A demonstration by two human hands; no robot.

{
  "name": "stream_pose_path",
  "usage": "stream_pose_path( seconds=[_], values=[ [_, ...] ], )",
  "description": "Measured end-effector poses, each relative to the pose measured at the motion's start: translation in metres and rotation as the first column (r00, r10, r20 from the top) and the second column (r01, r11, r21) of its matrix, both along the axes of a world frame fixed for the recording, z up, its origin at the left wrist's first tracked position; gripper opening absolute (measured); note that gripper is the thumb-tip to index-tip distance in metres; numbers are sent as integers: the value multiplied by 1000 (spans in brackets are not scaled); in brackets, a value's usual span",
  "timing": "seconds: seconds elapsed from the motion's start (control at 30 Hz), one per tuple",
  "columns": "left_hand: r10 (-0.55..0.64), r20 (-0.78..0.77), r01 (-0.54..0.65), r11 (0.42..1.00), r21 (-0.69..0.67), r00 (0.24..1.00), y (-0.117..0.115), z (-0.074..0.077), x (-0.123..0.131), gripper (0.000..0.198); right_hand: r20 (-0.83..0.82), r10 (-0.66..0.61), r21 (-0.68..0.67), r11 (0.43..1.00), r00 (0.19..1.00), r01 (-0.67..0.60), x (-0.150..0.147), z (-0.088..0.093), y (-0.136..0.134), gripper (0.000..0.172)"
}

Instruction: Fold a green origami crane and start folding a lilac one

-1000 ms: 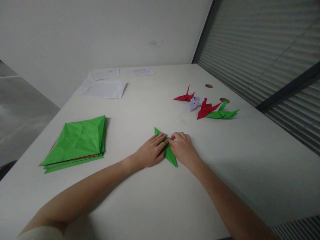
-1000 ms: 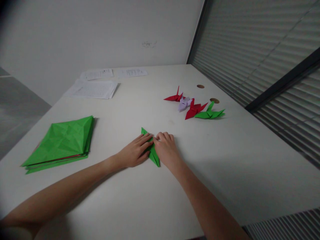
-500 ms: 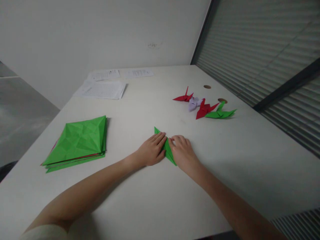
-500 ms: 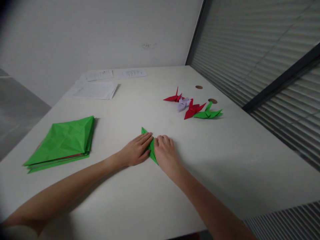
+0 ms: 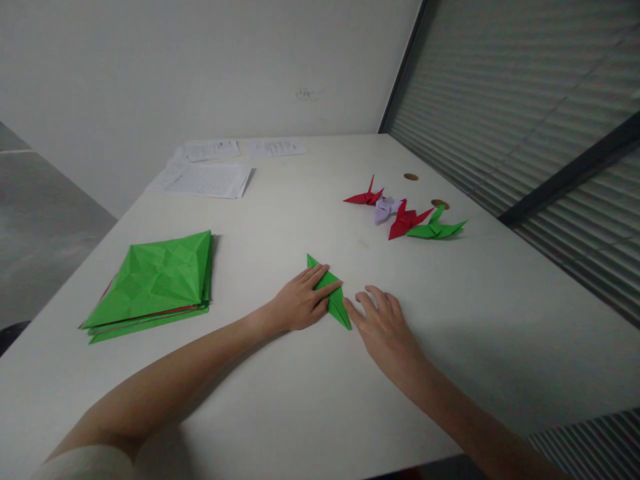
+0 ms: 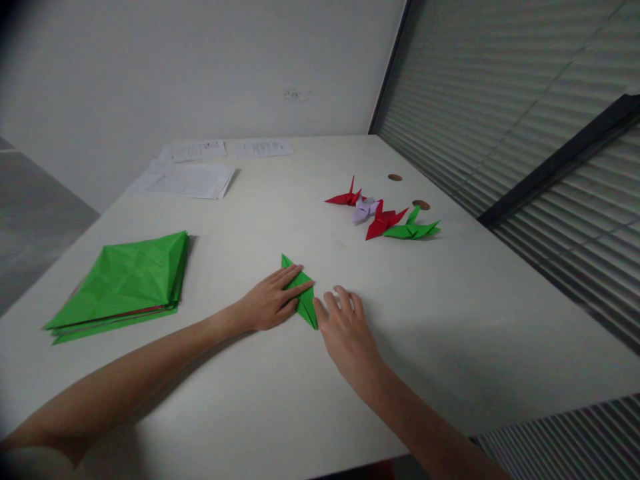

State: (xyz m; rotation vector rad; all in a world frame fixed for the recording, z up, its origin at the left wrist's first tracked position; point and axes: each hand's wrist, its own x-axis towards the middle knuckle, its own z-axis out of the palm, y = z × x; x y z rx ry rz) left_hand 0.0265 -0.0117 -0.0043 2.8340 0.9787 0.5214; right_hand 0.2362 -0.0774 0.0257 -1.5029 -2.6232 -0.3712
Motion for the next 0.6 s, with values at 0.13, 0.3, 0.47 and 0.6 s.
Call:
stream_pose_path(
  seconds=[0.13,0.3,0.47,0.6],
  values=[
    [12,8,-12,1000,-6,1000,0,1,1,45,-44,67,-2,998,997,-67,9,-2,-7,35],
    [44,23,-44,999,-19,999,-1,0,1,46,-206,132,-22,990,970,-140,16,-13,-11,40],
    [70,1,-70,997,-20,998,-2,1,1,47,-260,173,-27,982,950,-187,15,-25,-15,44],
    [87,-20,-88,996,-22,996,-2,2,2,48,-253,201,-8,978,946,-210,20,-25,-14,43]
  ],
)
